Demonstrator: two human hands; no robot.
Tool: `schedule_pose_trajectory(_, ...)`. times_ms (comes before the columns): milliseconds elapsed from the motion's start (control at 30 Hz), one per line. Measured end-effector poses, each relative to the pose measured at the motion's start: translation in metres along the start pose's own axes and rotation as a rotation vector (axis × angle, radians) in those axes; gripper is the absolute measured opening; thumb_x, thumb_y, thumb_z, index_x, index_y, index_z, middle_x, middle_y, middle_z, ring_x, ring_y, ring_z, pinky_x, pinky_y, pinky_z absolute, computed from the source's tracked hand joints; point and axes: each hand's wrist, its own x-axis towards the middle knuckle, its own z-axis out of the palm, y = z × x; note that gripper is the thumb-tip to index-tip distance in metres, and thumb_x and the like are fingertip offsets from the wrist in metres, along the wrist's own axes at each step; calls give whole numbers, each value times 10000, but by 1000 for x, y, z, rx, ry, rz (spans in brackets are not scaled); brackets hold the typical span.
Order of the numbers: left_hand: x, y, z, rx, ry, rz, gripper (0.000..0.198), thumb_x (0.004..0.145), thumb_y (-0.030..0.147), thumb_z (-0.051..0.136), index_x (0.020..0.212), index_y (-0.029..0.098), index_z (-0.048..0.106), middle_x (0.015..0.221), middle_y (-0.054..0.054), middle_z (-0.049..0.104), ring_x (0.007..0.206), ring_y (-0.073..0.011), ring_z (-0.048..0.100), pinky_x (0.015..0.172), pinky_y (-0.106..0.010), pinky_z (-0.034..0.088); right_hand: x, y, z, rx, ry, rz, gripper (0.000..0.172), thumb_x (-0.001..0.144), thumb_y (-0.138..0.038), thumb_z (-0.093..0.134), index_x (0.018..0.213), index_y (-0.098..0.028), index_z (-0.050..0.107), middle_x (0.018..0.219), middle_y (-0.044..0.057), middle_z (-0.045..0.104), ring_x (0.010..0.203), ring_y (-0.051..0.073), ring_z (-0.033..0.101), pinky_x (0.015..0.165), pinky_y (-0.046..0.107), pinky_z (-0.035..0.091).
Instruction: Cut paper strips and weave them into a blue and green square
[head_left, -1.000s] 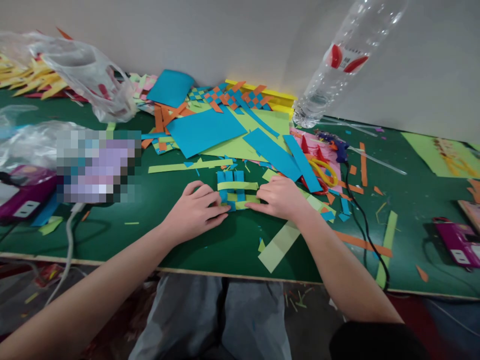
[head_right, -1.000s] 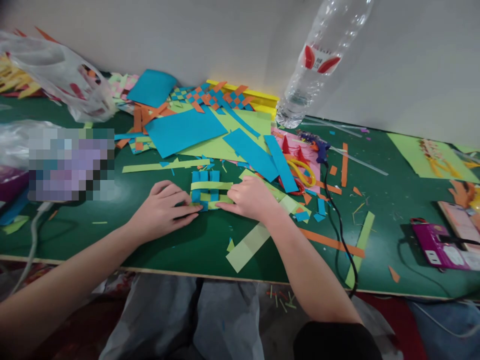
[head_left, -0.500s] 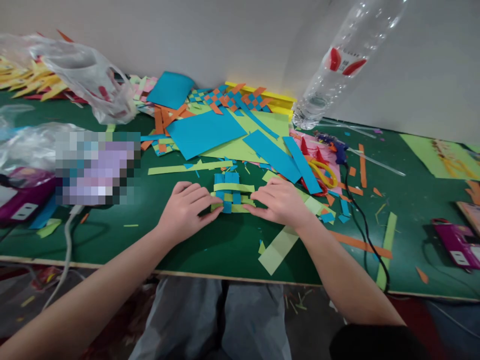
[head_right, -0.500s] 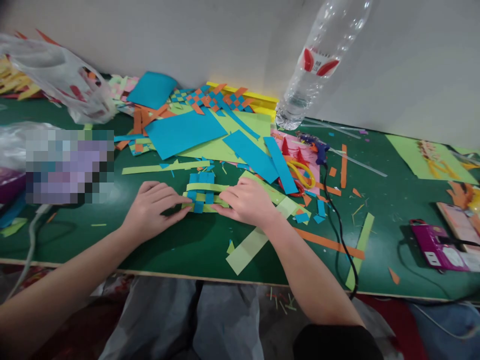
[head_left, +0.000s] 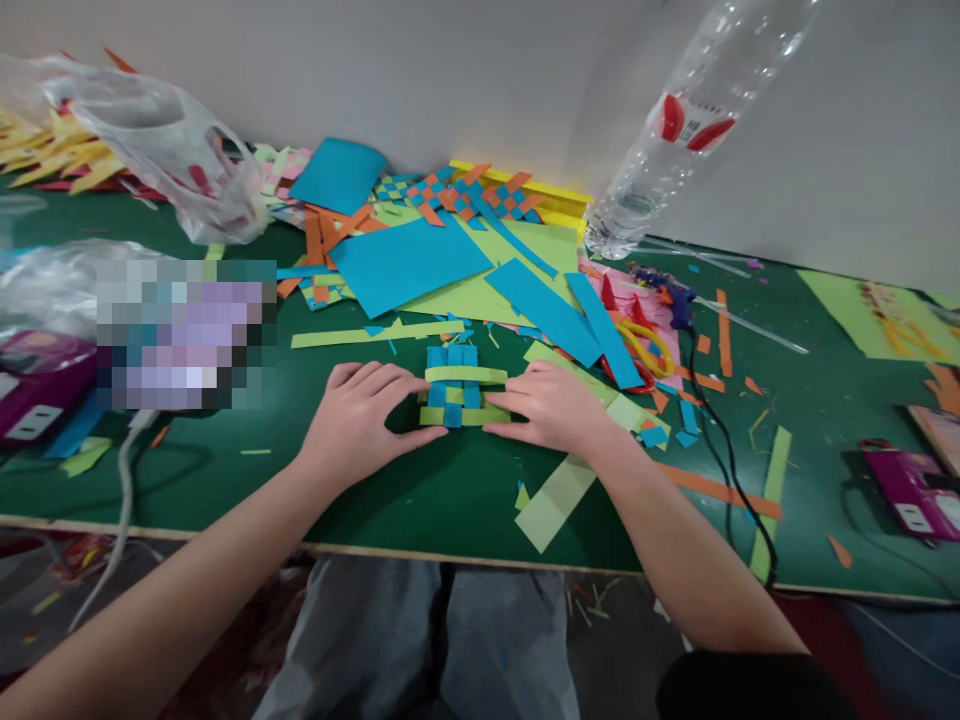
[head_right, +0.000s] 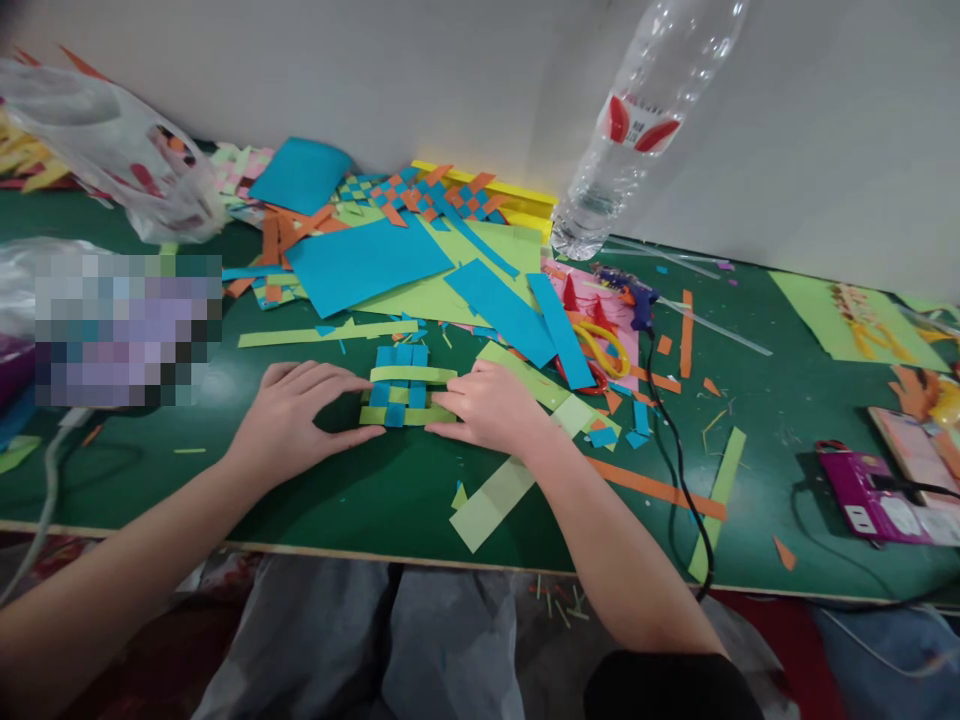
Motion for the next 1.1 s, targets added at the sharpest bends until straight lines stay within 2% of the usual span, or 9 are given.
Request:
schedule_pose_trajectory(167,2,4,3,-6,-63,63,298,879,418,588,1081,202,622,1027,-72,675,931,-235,639,827,-398,402,0,0,-1,12,-2,6,418,959,-456,462,970,-127,719,754,67,728,678,165,614,628,318,319)
schedule_pose_trajectory(267,2,5,3,9,-90,53,253,908,370,542,1064,193,633,1040,-82,661,933,-234,633,819,-398,406,0,0,-2,13,3,12,434,964,-453,448,895,-129,728,714,66,715,647,155,593,622,315,306)
schedule_pose_trajectory(700,1,2,7,-20,-123,30,218,900,354,558,1048,204,613,1079,-57,676,973,-225,616,845,-393,394,0,-1,-7,-59,34,46,510,977,-429,414,656,-142,688,552,30,638,525,126,507,568,311,260)
schedule_pose_trajectory(800,2,3,6,-16,-122,12,200,896,356,562,1018,202,598,1056,-53,691,965,-226,620,846,-393,389,0,-3,-8,-62,91,54,446,975,-405,428,728,-149,698,603,32,664,565,131,539,590,313,293)
schedule_pose_trajectory(900,3,4,4,-16,-98,3,197,888,366,571,995,201,594,1038,-58,699,956,-232,627,835,-388,394,1,-5,-7,-31,157,21,345,964,-397,464,900,-154,700,744,46,715,679,145,600,650,315,344)
schedule_pose_trajectory(1000,2,5,2,-22,-63,3,254,860,415,608,999,202,598,1047,-60,702,949,-237,632,830,-388,402,1,-7,-5,-1,185,-7,359,946,-447,491,1015,-150,680,865,66,736,777,165,628,705,323,376)
schedule_pose_trajectory(1100,1,4,2,-25,-48,15,317,830,469,639,1005,209,595,1062,-53,707,950,-234,640,847,-390,401,0,-7,-4,-1,176,-4,399,935,-484,497,1006,-140,686,879,74,742,781,176,633,709,328,384)
